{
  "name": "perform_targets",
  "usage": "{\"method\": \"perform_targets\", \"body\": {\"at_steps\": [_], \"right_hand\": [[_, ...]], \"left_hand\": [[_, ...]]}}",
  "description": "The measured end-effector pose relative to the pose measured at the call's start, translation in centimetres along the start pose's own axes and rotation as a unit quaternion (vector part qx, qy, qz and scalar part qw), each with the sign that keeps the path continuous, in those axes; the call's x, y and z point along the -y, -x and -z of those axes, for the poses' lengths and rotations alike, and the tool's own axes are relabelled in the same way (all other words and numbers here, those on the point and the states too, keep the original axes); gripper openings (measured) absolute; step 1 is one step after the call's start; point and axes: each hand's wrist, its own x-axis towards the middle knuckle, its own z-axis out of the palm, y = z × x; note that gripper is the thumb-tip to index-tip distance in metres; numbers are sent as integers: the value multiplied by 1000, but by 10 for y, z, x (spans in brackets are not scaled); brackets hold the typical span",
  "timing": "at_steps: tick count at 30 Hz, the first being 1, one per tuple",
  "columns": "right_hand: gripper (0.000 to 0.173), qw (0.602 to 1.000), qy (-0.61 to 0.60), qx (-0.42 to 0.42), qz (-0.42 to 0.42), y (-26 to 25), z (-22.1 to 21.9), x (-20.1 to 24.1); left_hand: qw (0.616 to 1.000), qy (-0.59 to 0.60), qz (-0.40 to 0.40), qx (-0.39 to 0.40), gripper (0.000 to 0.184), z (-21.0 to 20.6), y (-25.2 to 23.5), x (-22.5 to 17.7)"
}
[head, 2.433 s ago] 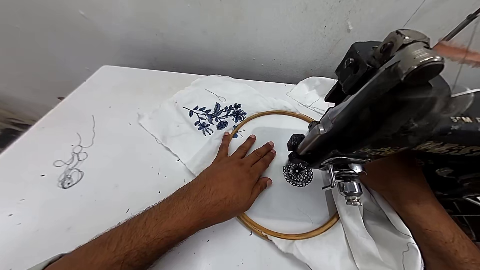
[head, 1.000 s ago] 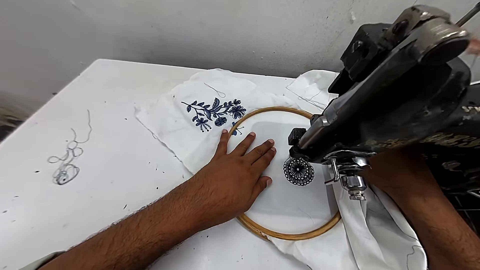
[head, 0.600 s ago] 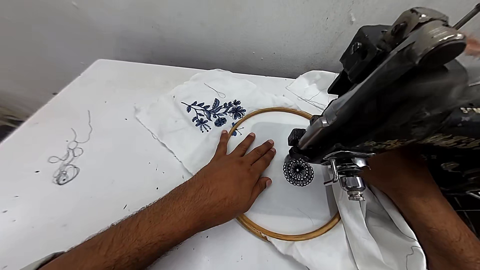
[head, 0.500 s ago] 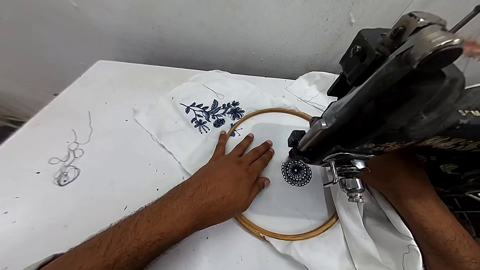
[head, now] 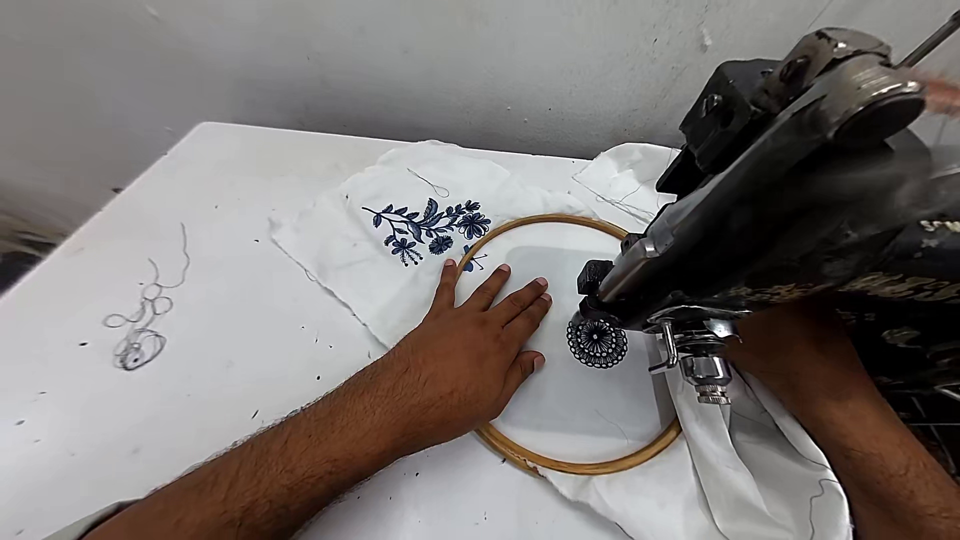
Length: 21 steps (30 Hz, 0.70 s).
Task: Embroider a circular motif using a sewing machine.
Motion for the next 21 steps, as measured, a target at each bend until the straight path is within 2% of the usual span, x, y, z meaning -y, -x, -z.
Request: {"method": "perform_targets", "body": {"at_steps": [4, 7, 11, 13, 18, 21], "right_hand": [[34, 999, -26, -17, -18, -4, 11, 23], [44, 999, -15, -20, -28, -4, 9, 24], [23, 1000, 8, 10, -17, 0, 2, 2], [22, 999, 5, 23, -27, -1, 4, 2], [38, 999, -40, -17, -11, -5, 11, 24], [34, 999, -35, -12, -17, -5, 11, 23]], "left_hand": [[1000, 7, -3, -1, 60, 0, 1, -3], [1000, 5, -3, 9, 60, 2, 3, -2], [1000, 3, -1, 3, 61, 1, 0, 1], [1000, 7, -2, -4, 61, -1, -2, 0], [1000, 7, -2, 11, 61, 2, 2, -3], [1000, 1, -4, 13, 61, 3, 3, -3]]}}
